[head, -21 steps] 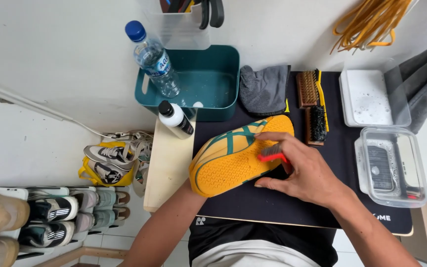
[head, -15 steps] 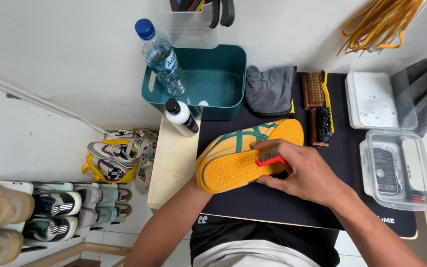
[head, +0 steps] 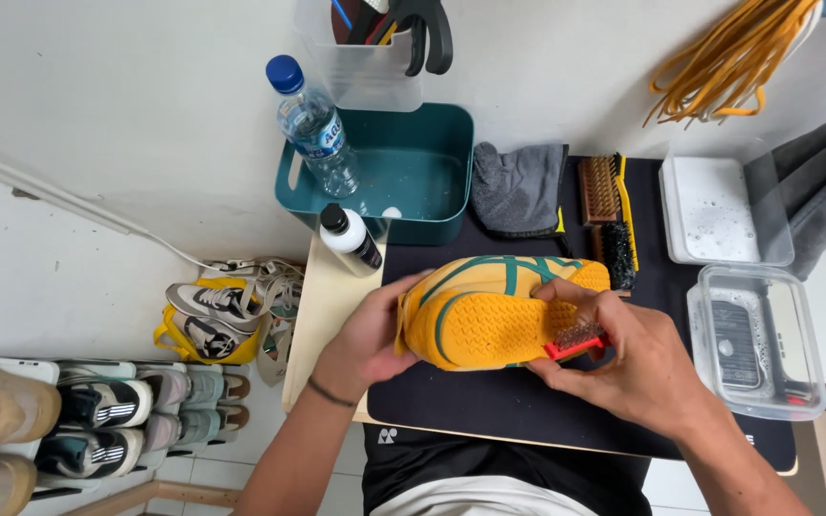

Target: The person holds a yellow and green sneaker and scrubs the sole with a red toothbrush. They repeatedly dip the brush into a container of soapy water and continue scrubbing the textured bottom of the shoe.

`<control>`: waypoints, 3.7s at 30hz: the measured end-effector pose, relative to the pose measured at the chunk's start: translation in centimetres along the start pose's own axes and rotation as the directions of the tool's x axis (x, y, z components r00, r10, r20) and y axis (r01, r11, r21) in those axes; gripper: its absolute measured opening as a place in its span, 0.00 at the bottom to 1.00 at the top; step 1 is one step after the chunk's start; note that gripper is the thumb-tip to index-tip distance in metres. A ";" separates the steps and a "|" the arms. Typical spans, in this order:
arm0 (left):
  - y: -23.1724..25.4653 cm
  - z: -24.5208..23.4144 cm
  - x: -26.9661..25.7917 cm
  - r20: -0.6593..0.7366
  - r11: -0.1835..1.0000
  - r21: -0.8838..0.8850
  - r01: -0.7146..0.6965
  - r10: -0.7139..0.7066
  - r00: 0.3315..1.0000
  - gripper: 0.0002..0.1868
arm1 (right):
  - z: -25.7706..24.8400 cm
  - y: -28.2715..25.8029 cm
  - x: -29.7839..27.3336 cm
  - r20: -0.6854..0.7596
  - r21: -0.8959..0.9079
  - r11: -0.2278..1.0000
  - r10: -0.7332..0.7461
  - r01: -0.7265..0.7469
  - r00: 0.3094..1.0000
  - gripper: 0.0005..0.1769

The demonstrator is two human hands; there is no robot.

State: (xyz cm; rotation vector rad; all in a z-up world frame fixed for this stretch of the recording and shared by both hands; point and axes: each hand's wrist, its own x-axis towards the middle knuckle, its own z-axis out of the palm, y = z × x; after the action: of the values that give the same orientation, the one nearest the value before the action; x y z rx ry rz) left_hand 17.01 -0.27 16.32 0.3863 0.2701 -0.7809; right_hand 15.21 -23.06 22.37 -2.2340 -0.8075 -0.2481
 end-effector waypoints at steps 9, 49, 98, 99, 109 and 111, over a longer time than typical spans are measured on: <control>-2.8 5.8 -3.2 -0.004 0.530 0.636 -0.561 0.729 0.685 0.36 | 1.3 -1.2 -0.1 -0.035 -0.046 0.971 0.234 -0.235 0.972 0.26; -1.7 2.6 9.6 0.334 0.934 0.219 -0.281 0.199 0.921 0.31 | 1.7 -0.2 -1.4 -0.124 0.438 0.570 0.804 -0.695 0.581 0.06; -2.0 2.0 9.6 0.018 0.967 0.193 -0.168 0.167 0.986 0.27 | -3.5 0.3 -3.4 -0.233 0.058 0.840 0.536 -0.539 0.811 0.11; -2.0 2.1 9.5 -0.013 0.957 0.219 -0.191 0.198 0.980 0.26 | -4.3 0.5 -3.8 -0.244 0.018 0.793 0.594 -0.609 0.766 0.14; -2.0 2.2 9.9 0.029 0.958 0.229 -0.173 0.171 0.985 0.27 | -7.7 7.1 -12.3 -0.387 -0.510 0.470 0.623 -0.720 0.680 0.13; -2.0 2.1 9.8 0.024 0.963 0.217 -0.161 0.159 0.987 0.27 | -7.4 7.4 -12.5 -0.345 -0.596 0.340 0.709 -0.727 0.614 0.14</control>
State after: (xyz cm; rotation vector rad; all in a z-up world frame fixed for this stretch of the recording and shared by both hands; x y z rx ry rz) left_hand 22.43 -8.66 14.02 0.6055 0.1444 -0.6540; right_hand 10.51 -38.14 18.39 -3.0470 0.5097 -0.1382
